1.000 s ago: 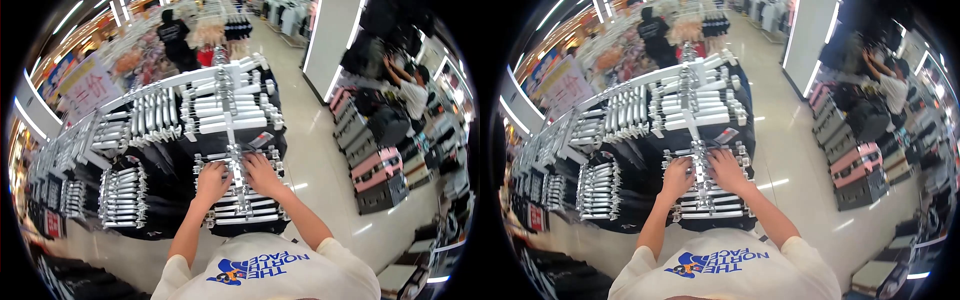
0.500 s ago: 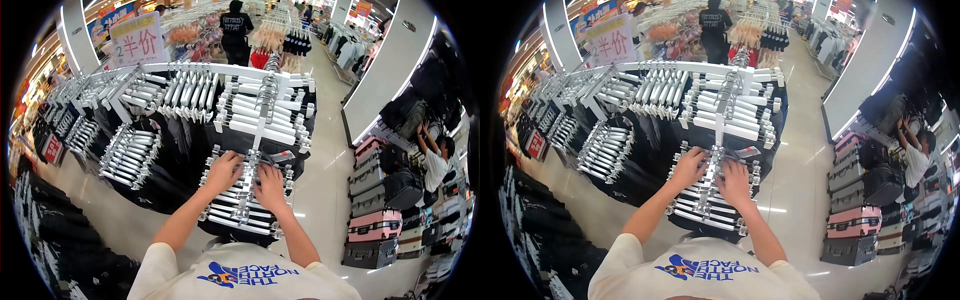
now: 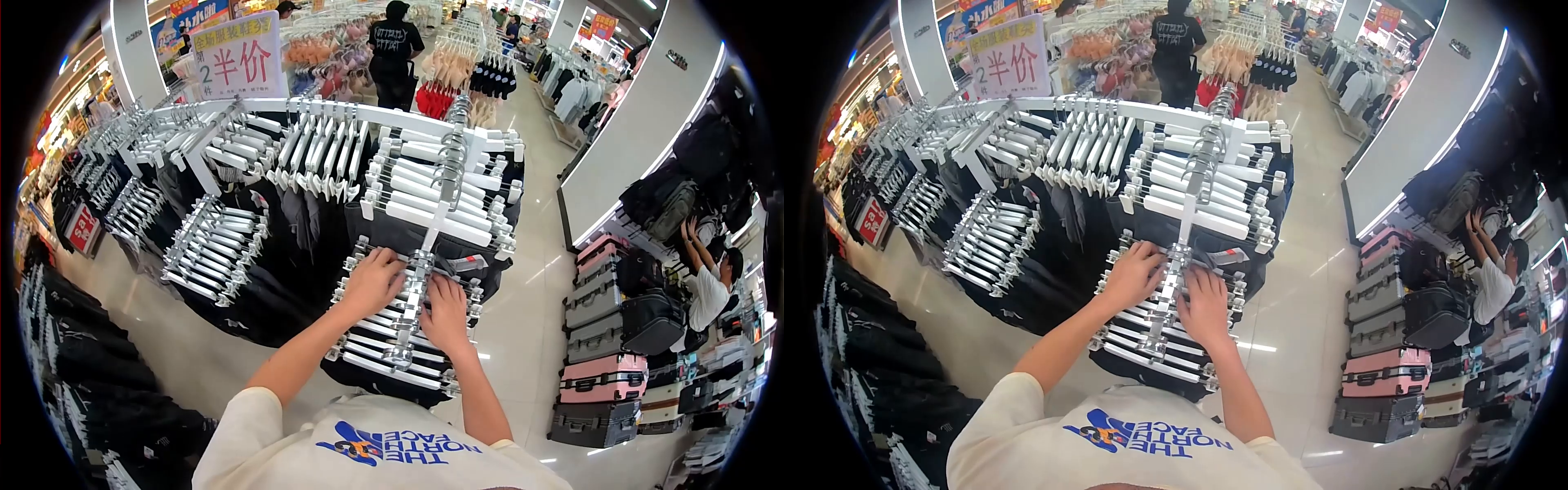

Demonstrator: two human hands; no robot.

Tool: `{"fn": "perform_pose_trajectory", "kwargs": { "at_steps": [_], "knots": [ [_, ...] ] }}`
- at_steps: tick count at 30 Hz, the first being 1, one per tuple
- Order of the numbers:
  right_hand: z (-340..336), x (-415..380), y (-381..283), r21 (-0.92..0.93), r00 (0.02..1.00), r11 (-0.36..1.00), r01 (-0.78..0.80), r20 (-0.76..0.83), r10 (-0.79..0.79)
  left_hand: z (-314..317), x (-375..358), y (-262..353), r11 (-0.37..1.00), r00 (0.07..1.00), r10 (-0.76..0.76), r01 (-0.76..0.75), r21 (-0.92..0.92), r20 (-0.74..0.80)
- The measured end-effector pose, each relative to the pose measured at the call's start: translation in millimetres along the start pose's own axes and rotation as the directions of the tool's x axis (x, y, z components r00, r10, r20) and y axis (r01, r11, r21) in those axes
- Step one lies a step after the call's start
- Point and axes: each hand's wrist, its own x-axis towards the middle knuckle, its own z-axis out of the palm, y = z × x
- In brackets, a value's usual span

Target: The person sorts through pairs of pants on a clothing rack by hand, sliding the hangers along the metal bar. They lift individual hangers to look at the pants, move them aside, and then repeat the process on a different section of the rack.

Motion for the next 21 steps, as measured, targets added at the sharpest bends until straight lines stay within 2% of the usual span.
{"fn": "perform_pose_trajectory", "kwargs": {
  "at_steps": [5,12,21],
  "knots": [
    [3.2,-1.8,1.3,-0.024,1.000,1.000,0.000,-0.003,0.000,2.3,0.1,-1.8,1.000,0.999,0.021,-0.021,-0.020,-0.032],
    [3.3,-4.2,0.8,-0.021,1.000,1.000,-0.017,0.005,0.017,0.7,0.4,-2.1,0.998,0.999,-0.028,0.027,-0.053,-0.018],
    [3.9,-7.6,-2.7,-0.022,1.000,1.000,-0.022,-0.018,0.022,7.4,1.3,-10.3,0.997,0.995,0.042,-0.048,-0.062,-0.090]
  ]
}}
